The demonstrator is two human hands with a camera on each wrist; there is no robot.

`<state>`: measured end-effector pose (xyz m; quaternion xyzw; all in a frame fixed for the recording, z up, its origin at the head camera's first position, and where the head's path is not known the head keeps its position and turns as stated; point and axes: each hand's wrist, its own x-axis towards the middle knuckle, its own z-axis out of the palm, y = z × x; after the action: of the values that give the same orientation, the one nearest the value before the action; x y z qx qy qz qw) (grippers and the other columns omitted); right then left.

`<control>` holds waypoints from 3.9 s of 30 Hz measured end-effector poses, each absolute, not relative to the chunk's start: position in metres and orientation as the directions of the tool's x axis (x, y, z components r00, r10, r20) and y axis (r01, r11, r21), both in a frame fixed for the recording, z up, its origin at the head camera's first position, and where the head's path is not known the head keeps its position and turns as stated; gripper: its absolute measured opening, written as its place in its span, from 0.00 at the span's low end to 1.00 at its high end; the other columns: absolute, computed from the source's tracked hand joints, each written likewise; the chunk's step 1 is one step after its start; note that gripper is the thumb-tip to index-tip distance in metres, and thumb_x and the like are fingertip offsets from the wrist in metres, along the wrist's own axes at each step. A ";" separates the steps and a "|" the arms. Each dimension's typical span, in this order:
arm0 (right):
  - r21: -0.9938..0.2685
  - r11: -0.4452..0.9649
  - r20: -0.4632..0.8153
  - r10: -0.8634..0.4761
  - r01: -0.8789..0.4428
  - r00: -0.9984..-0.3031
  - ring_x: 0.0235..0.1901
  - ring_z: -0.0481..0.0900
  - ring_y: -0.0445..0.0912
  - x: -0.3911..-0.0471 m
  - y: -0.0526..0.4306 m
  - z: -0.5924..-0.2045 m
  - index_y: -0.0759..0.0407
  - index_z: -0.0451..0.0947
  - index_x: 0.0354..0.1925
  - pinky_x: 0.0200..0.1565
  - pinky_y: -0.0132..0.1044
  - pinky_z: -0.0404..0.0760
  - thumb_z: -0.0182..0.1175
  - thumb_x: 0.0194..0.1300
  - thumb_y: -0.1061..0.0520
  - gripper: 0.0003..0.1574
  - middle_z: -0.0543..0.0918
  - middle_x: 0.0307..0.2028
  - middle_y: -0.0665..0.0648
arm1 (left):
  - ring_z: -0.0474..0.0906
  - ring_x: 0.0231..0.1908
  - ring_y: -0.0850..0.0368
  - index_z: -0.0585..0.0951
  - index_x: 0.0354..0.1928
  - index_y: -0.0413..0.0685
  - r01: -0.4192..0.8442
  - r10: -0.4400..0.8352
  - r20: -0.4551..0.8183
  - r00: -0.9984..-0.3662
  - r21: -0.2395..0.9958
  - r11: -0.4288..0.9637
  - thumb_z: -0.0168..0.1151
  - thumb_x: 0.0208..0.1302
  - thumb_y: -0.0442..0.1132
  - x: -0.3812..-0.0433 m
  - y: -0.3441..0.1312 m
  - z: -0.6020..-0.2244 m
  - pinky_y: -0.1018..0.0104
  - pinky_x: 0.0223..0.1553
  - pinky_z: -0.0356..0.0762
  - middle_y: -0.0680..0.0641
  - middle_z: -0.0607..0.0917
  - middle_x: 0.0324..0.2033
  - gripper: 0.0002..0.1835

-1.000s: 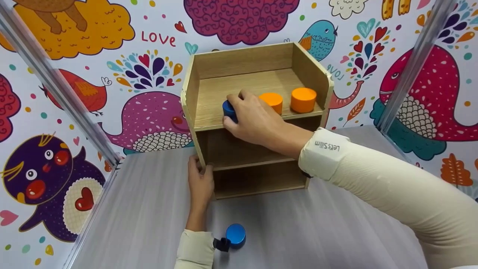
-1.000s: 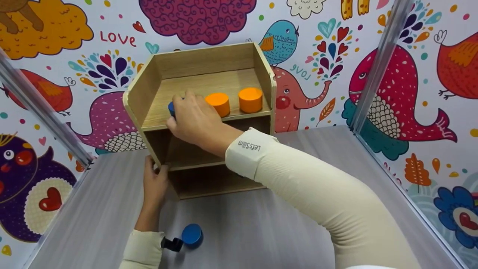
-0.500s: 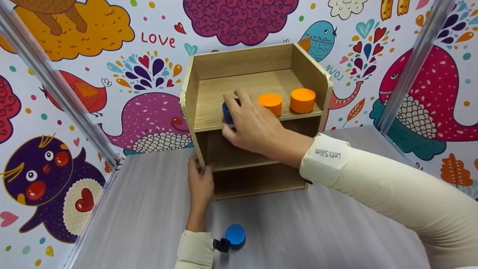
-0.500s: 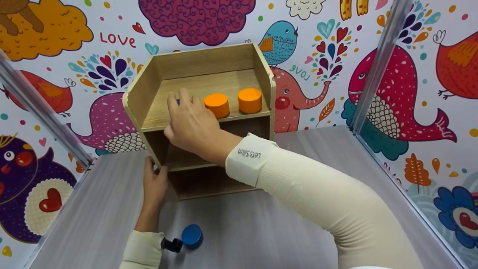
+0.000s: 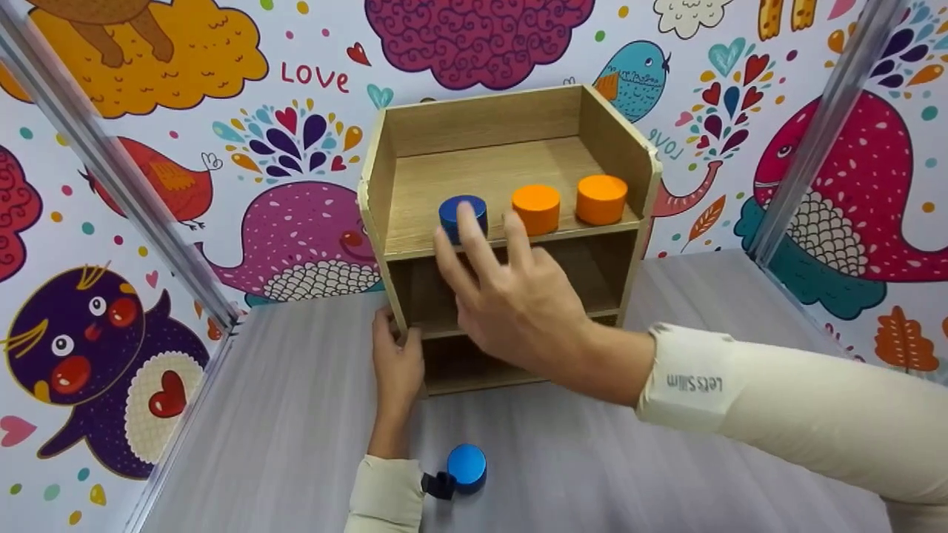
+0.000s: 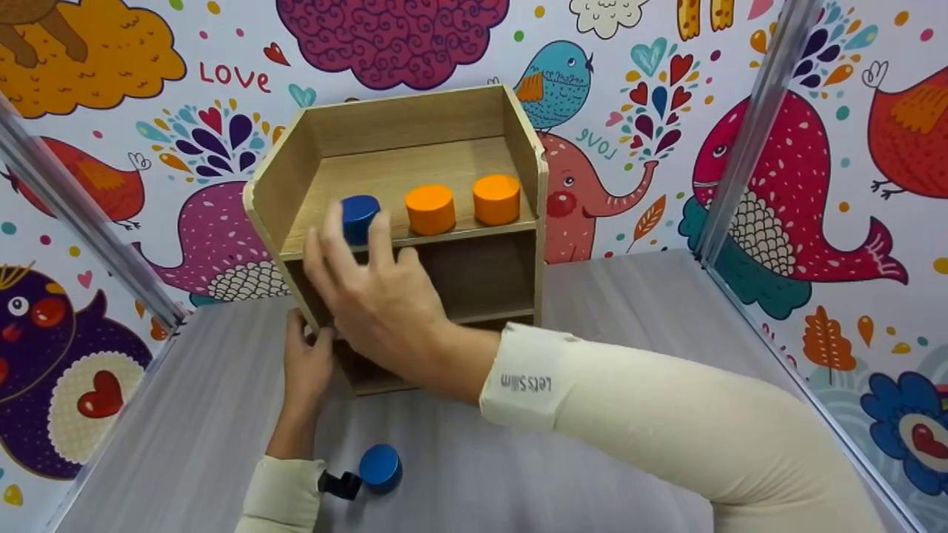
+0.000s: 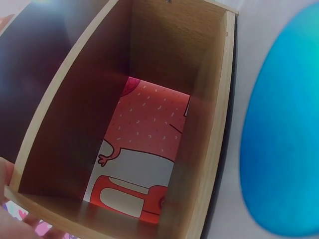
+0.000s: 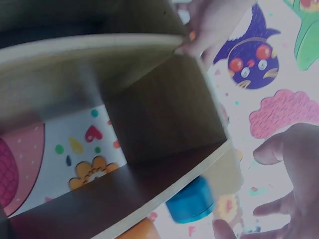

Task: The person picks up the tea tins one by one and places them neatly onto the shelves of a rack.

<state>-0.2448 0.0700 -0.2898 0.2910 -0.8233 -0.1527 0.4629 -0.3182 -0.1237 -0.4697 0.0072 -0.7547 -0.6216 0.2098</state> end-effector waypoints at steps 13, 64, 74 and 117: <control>0.480 0.668 0.555 -0.733 -0.568 -0.393 0.50 0.82 0.56 -0.223 0.089 -0.354 0.54 0.74 0.68 0.38 0.44 0.87 0.53 0.70 0.39 0.34 0.80 0.60 0.61 | 0.74 0.56 0.45 0.70 0.65 0.45 0.285 -0.276 0.337 -0.900 0.935 0.213 0.54 0.73 0.34 -0.318 -0.123 -0.470 0.46 0.55 0.73 0.41 0.75 0.60 0.20; 0.313 0.546 0.330 -0.830 -0.777 -0.450 0.44 0.84 0.46 -0.220 0.075 -0.526 0.46 0.68 0.71 0.35 0.41 0.83 0.54 0.69 0.29 0.40 0.78 0.58 0.56 | 0.74 0.51 0.44 0.70 0.64 0.44 0.277 -0.276 0.328 -0.903 0.938 0.209 0.55 0.71 0.34 -0.318 -0.123 -0.471 0.55 0.47 0.71 0.41 0.75 0.58 0.20; 0.297 0.525 0.320 -0.842 -0.798 -0.435 0.45 0.86 0.48 -0.220 0.072 -0.535 0.47 0.69 0.70 0.35 0.43 0.82 0.53 0.70 0.31 0.39 0.80 0.56 0.57 | 0.73 0.53 0.46 0.70 0.64 0.43 0.285 -0.280 0.337 -0.899 0.935 0.210 0.55 0.71 0.34 -0.318 -0.123 -0.472 0.52 0.52 0.70 0.40 0.74 0.60 0.20; 0.295 0.522 0.344 -0.840 -0.800 -0.421 0.35 0.83 0.42 -0.225 0.074 -0.536 0.48 0.71 0.66 0.33 0.39 0.83 0.55 0.71 0.36 0.31 0.79 0.43 0.52 | 0.75 0.50 0.47 0.69 0.65 0.47 0.274 -0.263 0.318 -0.911 0.943 0.189 0.55 0.74 0.36 -0.319 -0.124 -0.473 0.54 0.49 0.71 0.41 0.77 0.56 0.20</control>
<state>-0.2247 0.0737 -0.5364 0.4870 -0.8417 -0.0429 0.2291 -0.3194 -0.1239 -0.4727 -0.0036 -0.7417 -0.6367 0.2110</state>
